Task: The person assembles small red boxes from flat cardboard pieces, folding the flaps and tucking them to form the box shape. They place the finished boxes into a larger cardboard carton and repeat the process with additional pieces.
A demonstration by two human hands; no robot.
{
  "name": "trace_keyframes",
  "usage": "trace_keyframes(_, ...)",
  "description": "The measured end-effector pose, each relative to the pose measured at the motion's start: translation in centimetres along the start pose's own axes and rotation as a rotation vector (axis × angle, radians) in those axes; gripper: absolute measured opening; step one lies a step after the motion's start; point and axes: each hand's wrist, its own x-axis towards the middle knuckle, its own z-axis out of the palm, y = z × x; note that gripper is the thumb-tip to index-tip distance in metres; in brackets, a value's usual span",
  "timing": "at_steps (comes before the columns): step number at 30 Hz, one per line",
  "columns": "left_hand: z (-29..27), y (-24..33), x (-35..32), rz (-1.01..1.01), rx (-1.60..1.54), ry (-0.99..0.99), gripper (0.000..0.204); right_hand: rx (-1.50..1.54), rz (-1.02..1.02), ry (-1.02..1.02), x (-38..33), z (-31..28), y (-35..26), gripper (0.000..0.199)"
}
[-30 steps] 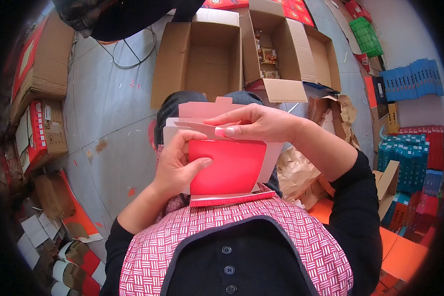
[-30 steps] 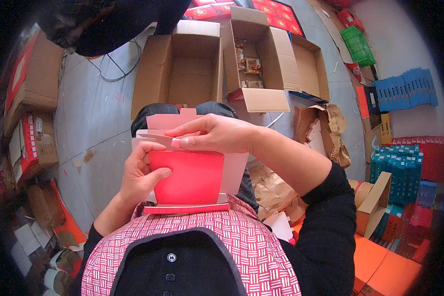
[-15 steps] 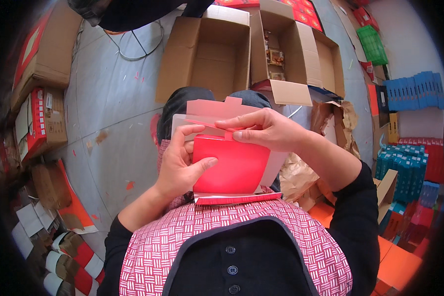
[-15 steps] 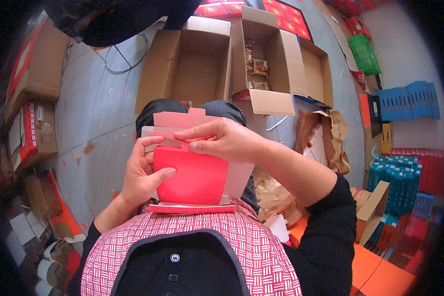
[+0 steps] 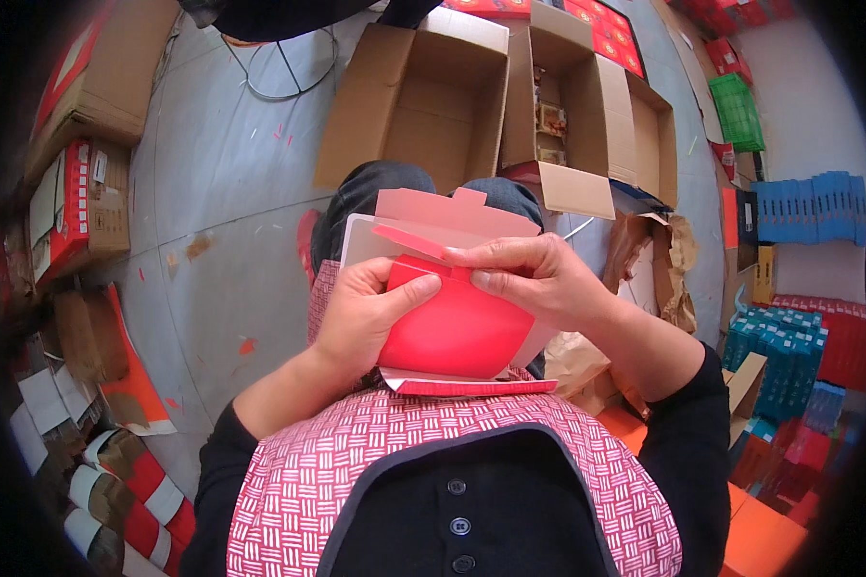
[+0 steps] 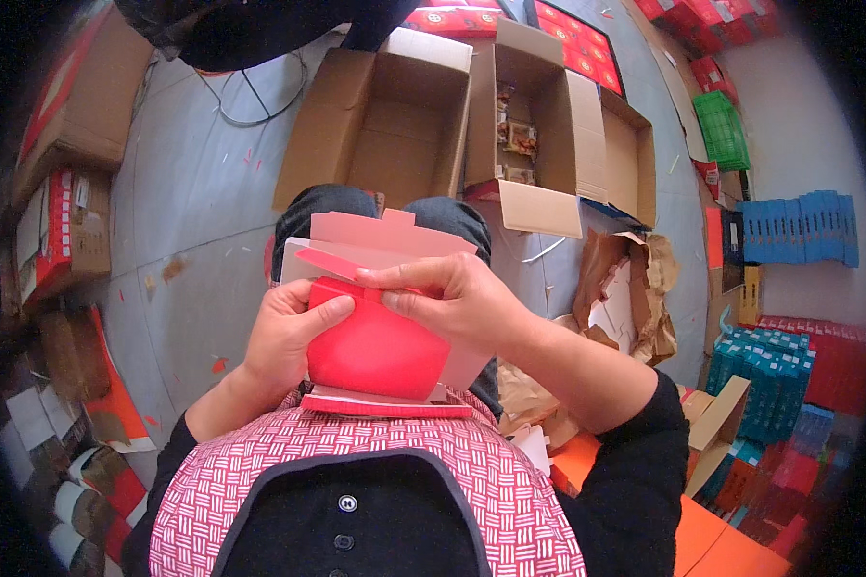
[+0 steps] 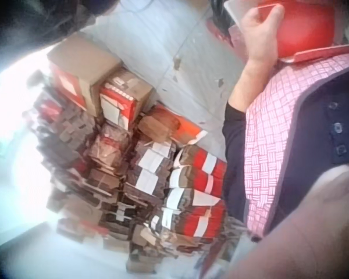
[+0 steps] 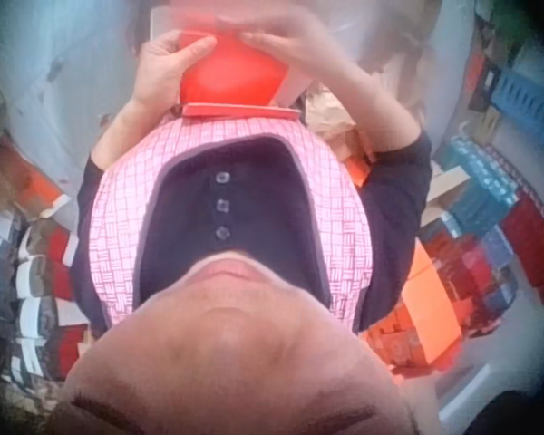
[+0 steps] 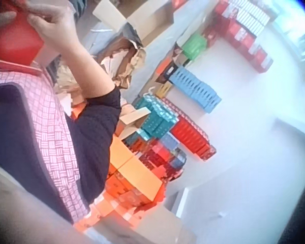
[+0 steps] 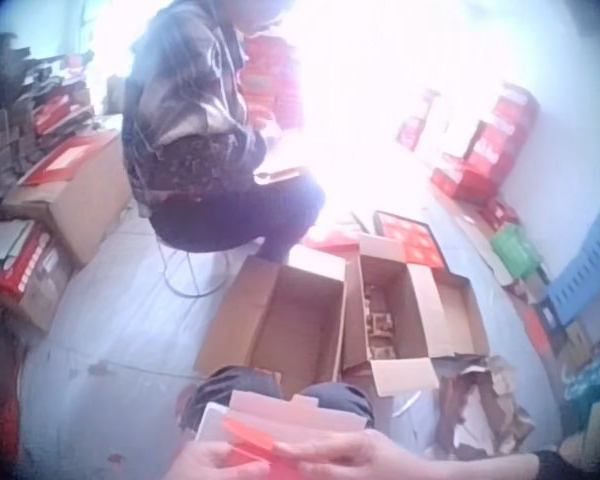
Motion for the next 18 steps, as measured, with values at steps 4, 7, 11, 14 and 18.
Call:
trace_keyframes(4, 0.3, -0.2, -0.1, 0.030, -0.011, 0.033, 0.017, 0.076, 0.081, -0.003, -0.4, -0.4, 0.2, 0.025)
trace_keyframes(7, 0.2, -0.3, 0.0, 0.054, -0.009, 0.036, 0.016, 0.161, 0.065, -0.012, -0.8, -0.8, 0.8, 0.022)
trace_keyframes(11, 0.2, -0.3, 0.2, 0.061, 0.017, 0.035, 0.016, 0.124, 0.017, -0.006, -0.8, -0.5, 0.8, 0.022)
trace_keyframes(14, 0.1, -0.3, 0.0, 0.071, 0.013, 0.043, 0.015, -0.060, 0.049, -0.022, -0.8, -0.1, 0.5, 0.022)
trace_keyframes(18, -1.2, 0.5, 1.2, 0.336, 0.363, 0.099, 0.029, -0.121, -0.062, 0.032, -0.6, -0.3, -0.1, 0.025)
